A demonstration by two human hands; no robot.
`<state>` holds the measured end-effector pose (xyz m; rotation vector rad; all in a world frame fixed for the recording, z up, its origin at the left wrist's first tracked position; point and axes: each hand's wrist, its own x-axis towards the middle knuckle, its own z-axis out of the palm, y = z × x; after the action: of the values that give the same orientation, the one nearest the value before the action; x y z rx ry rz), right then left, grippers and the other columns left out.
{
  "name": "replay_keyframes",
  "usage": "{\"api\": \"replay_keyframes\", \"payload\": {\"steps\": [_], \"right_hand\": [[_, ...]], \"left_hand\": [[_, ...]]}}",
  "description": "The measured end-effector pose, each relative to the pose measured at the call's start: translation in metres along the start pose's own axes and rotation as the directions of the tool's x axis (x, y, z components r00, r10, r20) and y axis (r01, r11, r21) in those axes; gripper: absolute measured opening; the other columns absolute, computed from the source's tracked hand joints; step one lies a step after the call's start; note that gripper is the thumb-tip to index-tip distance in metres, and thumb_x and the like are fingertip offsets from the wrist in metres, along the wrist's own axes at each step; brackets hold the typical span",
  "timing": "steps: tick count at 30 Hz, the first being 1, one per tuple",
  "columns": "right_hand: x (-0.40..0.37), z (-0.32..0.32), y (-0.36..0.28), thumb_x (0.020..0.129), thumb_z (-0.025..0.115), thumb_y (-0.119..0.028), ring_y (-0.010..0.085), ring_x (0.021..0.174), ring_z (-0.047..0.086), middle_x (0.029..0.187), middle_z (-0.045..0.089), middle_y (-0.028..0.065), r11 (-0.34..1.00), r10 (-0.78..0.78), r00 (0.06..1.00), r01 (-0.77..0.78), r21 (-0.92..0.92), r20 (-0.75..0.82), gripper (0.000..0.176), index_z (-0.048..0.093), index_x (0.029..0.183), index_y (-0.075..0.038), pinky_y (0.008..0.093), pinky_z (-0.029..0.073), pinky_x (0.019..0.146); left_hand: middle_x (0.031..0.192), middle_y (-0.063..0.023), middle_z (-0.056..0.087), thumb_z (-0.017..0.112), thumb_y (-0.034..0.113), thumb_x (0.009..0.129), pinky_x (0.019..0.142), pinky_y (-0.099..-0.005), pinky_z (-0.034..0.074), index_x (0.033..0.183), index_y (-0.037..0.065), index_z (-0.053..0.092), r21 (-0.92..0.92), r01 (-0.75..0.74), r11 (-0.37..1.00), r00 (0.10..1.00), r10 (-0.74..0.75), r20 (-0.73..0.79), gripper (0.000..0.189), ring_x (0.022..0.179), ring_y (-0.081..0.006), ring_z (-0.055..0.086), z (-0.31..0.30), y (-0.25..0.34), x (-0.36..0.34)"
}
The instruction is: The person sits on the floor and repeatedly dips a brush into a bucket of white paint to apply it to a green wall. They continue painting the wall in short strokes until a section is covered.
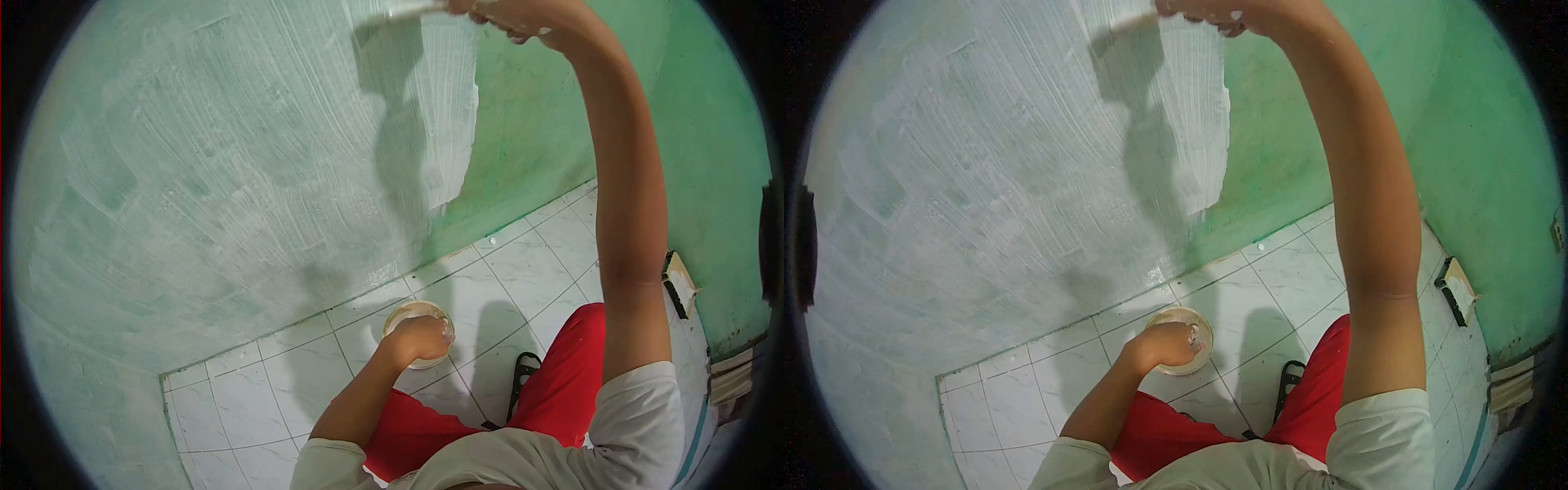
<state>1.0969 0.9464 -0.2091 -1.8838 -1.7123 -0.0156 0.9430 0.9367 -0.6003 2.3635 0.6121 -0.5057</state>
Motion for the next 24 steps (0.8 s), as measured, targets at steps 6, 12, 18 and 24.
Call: {"api": "replay_keyframes", "payload": {"steps": [6, 12, 18, 24], "right_hand": [[0.019, 0.133, 0.101, 0.089, 0.064, -0.026, 0.0169, 0.054, 0.05, 0.066, 0.057, 0.0073, 0.92, -0.251, 0.694, 0.388, 0.058, -0.674, 0.028, 0.067, 0.11, -0.008, 0.0339, 0.042, 0.05], [-0.038, 0.35, 0.225, 0.091, 0.059, -0.008, 0.0403, 0.077, 0.059, 0.084, 0.058, 0.021, 0.885, -0.112, 0.846, 0.323, 0.335, -0.521, 0.018, 0.06, 0.105, 0.001, 0.0463, 0.048, 0.069], [-0.133, 0.446, 0.297, 0.092, 0.059, -0.009, 0.0413, 0.077, 0.06, 0.084, 0.059, 0.0227, 0.93, 0.018, 0.955, 0.093, 0.356, -0.296, 0.012, 0.054, 0.097, 0.0, 0.0465, 0.048, 0.069], [-0.188, 0.46, 0.333, 0.091, 0.058, -0.009, 0.0444, 0.087, 0.062, 0.09, 0.061, 0.0236, 0.931, 0.136, 0.991, -0.127, 0.342, -0.003, 0.016, 0.051, 0.104, -0.002, 0.0513, 0.049, 0.076]], "left_hand": [[0.12, -0.027, 0.065, 0.047, 0.039, 0.099, 0.1, -0.0449, 0.048, 0.129, -0.004, 0.06, -0.012, 0.013, 1.0, 0.999, -0.014, -0.032, 0.054, 0.111, -0.0409, 0.063, 0.008, -0.005, 0.006], [0.123, -0.0238, 0.065, 0.048, 0.039, 0.099, 0.1, -0.0445, 0.048, 0.128, -0.001, 0.061, -0.029, 0.093, 0.995, 0.995, -0.094, -0.034, 0.051, 0.112, -0.0395, 0.063, 0.006, 0.0, 0.001], [0.12, -0.0238, 0.066, 0.049, 0.037, 0.099, 0.099, -0.0443, 0.049, 0.126, -0.001, 0.061, -0.001, 0.088, 0.996, 0.995, -0.088, -0.042, 0.048, 0.109, -0.0394, 0.064, 0.012, -0.002, 0.011], [0.116, -0.024, 0.067, 0.049, 0.038, 0.098, 0.095, -0.0455, 0.05, 0.121, -0.002, 0.064, -0.003, 0.048, 0.999, 0.997, -0.049, -0.054, 0.048, 0.105, -0.0401, 0.065, 0.015, 0.0, 0.016]]}}
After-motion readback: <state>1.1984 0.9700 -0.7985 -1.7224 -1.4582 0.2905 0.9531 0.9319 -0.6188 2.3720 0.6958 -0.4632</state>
